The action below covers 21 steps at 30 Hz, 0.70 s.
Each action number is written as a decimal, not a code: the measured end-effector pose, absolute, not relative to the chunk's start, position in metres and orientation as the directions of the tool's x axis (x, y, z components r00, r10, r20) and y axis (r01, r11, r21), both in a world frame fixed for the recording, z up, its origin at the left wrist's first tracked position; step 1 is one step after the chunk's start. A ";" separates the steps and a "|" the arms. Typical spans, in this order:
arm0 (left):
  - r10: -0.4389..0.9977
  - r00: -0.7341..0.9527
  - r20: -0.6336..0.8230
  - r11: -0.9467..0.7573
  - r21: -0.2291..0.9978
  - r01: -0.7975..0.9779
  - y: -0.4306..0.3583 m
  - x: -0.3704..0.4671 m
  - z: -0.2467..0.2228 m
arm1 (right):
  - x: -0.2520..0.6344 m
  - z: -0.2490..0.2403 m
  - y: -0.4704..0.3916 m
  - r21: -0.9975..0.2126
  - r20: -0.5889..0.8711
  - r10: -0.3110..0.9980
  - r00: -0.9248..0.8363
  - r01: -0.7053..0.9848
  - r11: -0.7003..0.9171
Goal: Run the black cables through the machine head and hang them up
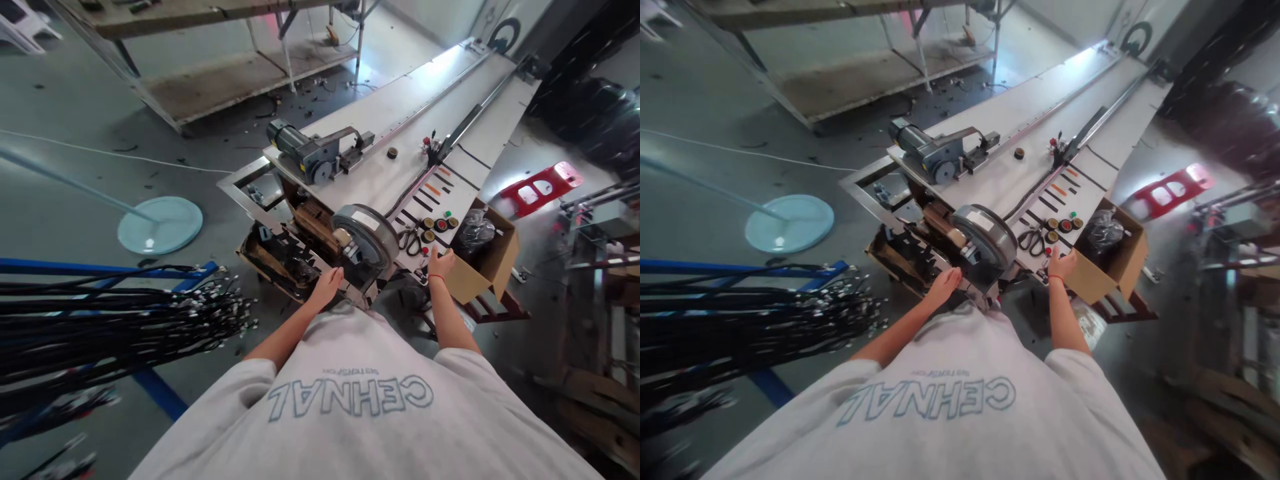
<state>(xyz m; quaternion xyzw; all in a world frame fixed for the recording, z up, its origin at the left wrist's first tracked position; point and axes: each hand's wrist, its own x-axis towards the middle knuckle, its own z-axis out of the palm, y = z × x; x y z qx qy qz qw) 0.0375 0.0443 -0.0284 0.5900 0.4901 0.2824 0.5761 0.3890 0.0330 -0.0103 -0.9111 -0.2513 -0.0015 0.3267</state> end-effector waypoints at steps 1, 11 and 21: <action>0.902 0.364 -0.232 0.144 0.957 0.252 0.043 0.037 -0.028 | 0.387 -0.004 0.039 -0.628 0.196 0.494 0.847 0.495 -0.600; 0.831 0.436 -0.346 0.100 0.864 0.494 0.085 0.032 -0.008 | 0.282 0.087 0.161 -0.845 -0.243 0.969 0.050 0.479 -0.237; 0.843 0.475 -0.254 -0.103 0.790 0.605 0.078 0.035 0.036 | 0.254 0.113 0.073 -0.805 0.165 0.959 0.231 0.593 -0.004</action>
